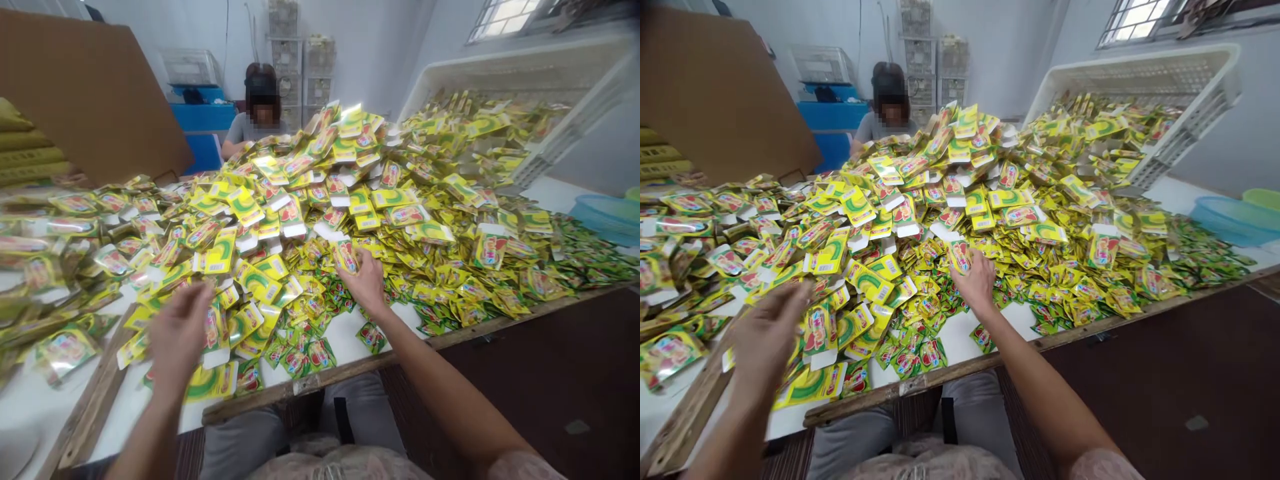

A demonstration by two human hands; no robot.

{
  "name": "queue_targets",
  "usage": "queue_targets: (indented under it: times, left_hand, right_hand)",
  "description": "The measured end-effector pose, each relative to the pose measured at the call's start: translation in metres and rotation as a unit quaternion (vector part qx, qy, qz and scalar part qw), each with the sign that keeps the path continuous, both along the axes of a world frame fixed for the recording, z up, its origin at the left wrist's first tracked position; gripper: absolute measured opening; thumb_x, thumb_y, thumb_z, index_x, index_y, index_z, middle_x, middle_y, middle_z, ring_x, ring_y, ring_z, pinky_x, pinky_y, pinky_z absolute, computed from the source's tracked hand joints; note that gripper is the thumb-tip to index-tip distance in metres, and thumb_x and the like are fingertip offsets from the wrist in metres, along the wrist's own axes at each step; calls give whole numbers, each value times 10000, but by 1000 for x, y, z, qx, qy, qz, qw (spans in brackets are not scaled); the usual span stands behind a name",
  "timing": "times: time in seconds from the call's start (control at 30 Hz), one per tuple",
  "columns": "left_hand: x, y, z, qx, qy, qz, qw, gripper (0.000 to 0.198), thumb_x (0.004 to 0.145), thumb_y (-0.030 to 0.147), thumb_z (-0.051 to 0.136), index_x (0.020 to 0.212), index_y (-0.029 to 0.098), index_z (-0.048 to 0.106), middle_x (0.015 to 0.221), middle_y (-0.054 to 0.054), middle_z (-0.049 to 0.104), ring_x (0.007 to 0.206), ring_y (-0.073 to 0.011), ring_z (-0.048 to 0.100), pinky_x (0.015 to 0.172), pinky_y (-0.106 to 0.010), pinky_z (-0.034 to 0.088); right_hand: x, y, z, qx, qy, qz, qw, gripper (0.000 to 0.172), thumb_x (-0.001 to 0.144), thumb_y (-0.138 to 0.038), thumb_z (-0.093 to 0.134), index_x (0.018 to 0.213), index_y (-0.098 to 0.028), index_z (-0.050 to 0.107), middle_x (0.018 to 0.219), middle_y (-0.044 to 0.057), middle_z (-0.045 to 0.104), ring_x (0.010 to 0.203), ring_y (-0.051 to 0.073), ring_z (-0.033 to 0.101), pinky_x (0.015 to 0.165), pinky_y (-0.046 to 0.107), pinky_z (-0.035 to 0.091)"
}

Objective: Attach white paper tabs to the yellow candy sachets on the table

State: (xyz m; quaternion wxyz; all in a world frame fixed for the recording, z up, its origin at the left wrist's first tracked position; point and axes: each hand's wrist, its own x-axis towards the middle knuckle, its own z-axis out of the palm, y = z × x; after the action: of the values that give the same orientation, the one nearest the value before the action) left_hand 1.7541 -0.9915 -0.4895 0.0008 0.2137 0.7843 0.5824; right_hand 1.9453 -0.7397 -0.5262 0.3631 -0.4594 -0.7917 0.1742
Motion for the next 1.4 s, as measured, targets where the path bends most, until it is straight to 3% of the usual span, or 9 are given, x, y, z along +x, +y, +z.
queue_targets:
  times: [0.13,0.3,0.43,0.57,0.73,0.87,1.0,1.23,1.4]
  left_hand:
    - [76,49,-56,27,-279,-253,926,560,664,540,697,1072,162,629,917,-82,705,877,-229,643,805,-331,490]
    - [88,56,-91,34,-295,-226,928,459,656,513,712,916,149,609,600,10,619,576,-152,579,581,-246,459]
    - [77,41,-93,4,-305,-267,914,518,598,458,770,971,156,575,633,1,651,596,-174,608,585,-256,471]
    - [76,36,-97,-14,-297,-268,916,500,596,421,774,979,154,596,695,-24,684,675,-201,636,643,-278,492]
    - [76,38,-101,-13,-265,-252,931,462,578,399,784,962,174,658,835,-58,716,832,-249,649,716,-300,501]
    - [79,46,-95,-19,-276,-282,919,476,593,420,778,978,162,669,891,-69,724,861,-249,653,754,-312,499]
    - [85,50,-86,15,-357,-299,885,536,576,456,787,981,136,643,891,-71,726,794,-218,663,715,-293,500]
    - [86,38,-75,10,-442,-322,837,483,561,418,815,914,130,653,754,-45,723,626,-150,642,625,-242,483]
    - [77,30,-77,-1,-443,-264,857,520,498,428,842,874,129,643,671,-23,707,566,-143,634,597,-241,487]
  right_hand:
    - [15,-71,-12,-60,51,128,989,497,706,-389,663,1129,-176,509,1039,106,603,914,236,559,780,349,451]
    - [22,-102,-28,-178,15,271,946,387,777,-369,634,1118,-210,545,1038,50,644,866,191,600,756,307,473]
    - [10,-65,-35,-39,-51,244,968,353,851,-216,535,1202,-186,546,1147,99,612,995,233,550,843,356,430]
    - [1,-43,-39,70,-187,305,931,328,799,-75,514,1088,-182,625,1074,120,611,991,253,512,845,366,401]
    - [17,-43,-45,-78,-2,201,977,128,790,-288,578,710,-193,545,691,32,543,658,178,501,630,295,412]
    - [25,-53,-44,-277,188,162,929,330,698,-479,645,687,-211,453,598,-43,449,540,123,438,518,250,363]
    - [25,-62,-37,-355,173,211,894,387,608,-499,709,671,-196,476,583,-58,454,527,100,418,517,237,346]
    - [24,-70,-32,-376,109,299,870,333,635,-473,698,688,-184,543,621,-45,520,578,110,478,563,238,383]
    - [22,-63,-44,-211,-19,125,969,302,813,-466,545,745,-180,615,647,13,592,620,165,546,600,279,404]
